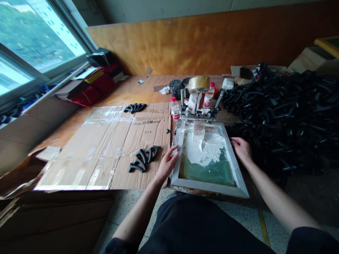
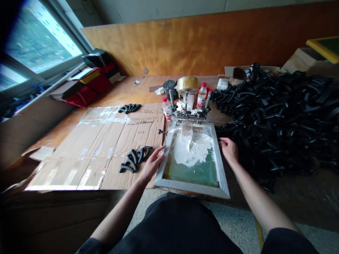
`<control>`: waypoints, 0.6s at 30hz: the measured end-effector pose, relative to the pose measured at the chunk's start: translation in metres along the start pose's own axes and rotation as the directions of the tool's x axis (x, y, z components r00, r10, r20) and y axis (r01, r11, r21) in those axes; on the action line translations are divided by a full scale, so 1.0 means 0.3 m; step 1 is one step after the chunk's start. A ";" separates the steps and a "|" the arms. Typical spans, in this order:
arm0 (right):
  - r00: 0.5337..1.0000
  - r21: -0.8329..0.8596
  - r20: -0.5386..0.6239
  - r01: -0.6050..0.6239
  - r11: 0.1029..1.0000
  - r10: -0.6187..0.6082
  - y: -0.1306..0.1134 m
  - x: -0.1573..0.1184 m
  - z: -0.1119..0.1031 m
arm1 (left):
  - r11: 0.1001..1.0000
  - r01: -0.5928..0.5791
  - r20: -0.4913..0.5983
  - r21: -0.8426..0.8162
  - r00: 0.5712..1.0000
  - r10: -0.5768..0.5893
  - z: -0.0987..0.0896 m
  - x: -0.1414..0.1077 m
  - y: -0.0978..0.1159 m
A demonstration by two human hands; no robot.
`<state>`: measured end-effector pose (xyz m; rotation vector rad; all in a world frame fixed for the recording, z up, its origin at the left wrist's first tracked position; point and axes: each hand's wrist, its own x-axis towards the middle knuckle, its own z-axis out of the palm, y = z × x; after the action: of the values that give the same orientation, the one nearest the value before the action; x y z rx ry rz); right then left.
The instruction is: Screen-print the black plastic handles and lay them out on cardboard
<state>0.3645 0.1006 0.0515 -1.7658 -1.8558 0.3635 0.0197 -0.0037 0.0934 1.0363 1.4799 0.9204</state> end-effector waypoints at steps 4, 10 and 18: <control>0.972 -0.009 -0.084 0.221 0.975 -0.221 -0.184 0.120 0.033 | 0.976 0.082 -0.055 0.203 0.996 -0.073 0.038 0.039 -0.145; 0.851 -0.151 0.413 0.416 0.897 -0.325 -0.429 0.080 0.123 | 0.941 0.079 -0.035 0.328 0.997 -0.072 0.045 0.086 -0.216; 0.514 0.138 0.548 0.722 0.678 -0.660 -0.343 -0.099 0.054 | 0.949 0.070 -0.054 0.308 0.997 -0.056 0.043 0.089 -0.241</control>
<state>0.2696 0.0638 0.0886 -0.8226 -2.8752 0.4936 0.0212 -0.0020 0.0153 1.1919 1.7229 0.6817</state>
